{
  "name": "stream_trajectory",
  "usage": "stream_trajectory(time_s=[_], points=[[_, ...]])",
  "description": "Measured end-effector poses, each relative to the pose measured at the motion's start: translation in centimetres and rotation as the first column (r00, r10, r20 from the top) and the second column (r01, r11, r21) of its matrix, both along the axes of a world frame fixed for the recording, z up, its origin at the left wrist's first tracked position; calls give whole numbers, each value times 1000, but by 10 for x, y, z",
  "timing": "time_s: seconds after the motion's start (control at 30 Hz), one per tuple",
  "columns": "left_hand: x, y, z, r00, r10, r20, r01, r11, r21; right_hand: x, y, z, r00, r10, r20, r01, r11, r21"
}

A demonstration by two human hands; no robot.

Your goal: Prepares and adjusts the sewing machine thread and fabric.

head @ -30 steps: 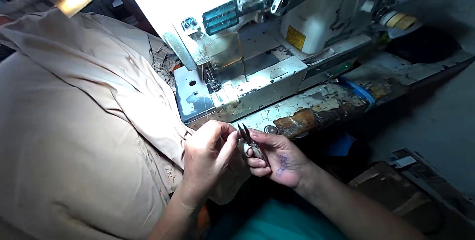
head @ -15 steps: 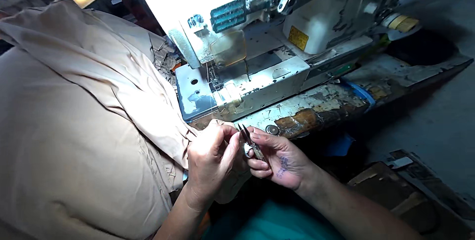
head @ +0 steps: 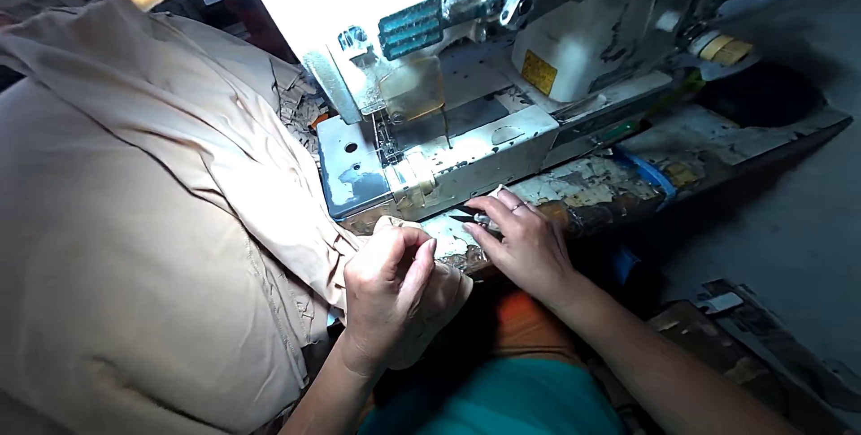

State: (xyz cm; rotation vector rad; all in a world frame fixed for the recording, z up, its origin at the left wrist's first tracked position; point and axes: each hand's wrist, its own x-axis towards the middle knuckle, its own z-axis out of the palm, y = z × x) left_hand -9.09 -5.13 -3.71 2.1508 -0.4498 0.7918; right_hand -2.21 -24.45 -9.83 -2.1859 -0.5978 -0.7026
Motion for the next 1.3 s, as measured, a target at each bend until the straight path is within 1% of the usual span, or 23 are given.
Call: stream_trajectory(time_s=[0.03, 0.07, 0.1, 0.17, 0.2, 0.23, 0.27, 0.3, 0.33, 0.4, 0.43, 0.5, 0.57, 0.7, 0.87, 0.93, 1.07, 1.3], points=[[0, 0, -2, 1000, -2, -18, 2, 1000, -23, 5, -2, -3, 999, -13, 51, 18, 994, -104], [-1, 0, -5, 999, -13, -49, 11, 999, -47, 7, -2, -2, 994, 14, 106, -1, 992, -125], [-3, -2, -7, 995, -42, -94, 35, 997, -75, 8, 1, 3, 979, 68, 195, -49, 994, -99], [-13, -10, -9, 961, -170, -218, 137, 978, -158, 10, 13, 17, 911, 247, 330, -244, 968, -53], [-19, -15, -7, 928, -260, -266, 207, 955, -212, 13, 21, 23, 869, 322, 376, -320, 945, -68], [-21, -18, -2, 894, -344, -287, 270, 925, -267, 20, 28, 28, 840, 358, 408, -353, 931, -91], [-20, -18, 6, 877, -387, -285, 300, 904, -305, 29, 34, 30, 827, 358, 432, -361, 929, -79], [-14, -14, 15, 893, -366, -261, 277, 906, -321, 39, 38, 30, 828, 331, 453, -357, 934, -31], [-4, -7, 24, 932, -283, -226, 204, 926, -318, 49, 40, 29, 838, 282, 466, -340, 939, 43], [28, 11, 34, 991, -51, -127, 16, 965, -263, 61, 43, 27, 863, 191, 468, -313, 929, 198], [45, 17, 36, 993, 77, -88, -93, 976, -195, 64, 43, 25, 869, 156, 469, -295, 925, 238], [69, 24, 36, 955, 291, -52, -293, 955, -37, 69, 41, 18, 855, 117, 506, -274, 929, 248], [80, 23, 36, 918, 392, -60, -389, 919, 62, 72, 40, 11, 833, 122, 539, -292, 925, 242], [88, 18, 35, 880, 468, -79, -458, 880, 125, 74, 43, 6, 826, 136, 547, -334, 900, 280], [92, 18, 36, 865, 494, -84, -480, 866, 142, 72, 38, 6, 808, 223, 545, -427, 859, 283], [94, 20, 36, 869, 488, -85, -478, 871, 118, 72, 36, 5, 799, 238, 552, -450, 846, 287], [90, 19, 39, 878, 449, -167, -444, 893, 67, 70, 36, 3, 803, 231, 550, -449, 841, 302], [99, 25, 40, 876, 426, -226, -440, 898, -13, 70, 36, 4, 805, 244, 540, -456, 838, 301]])
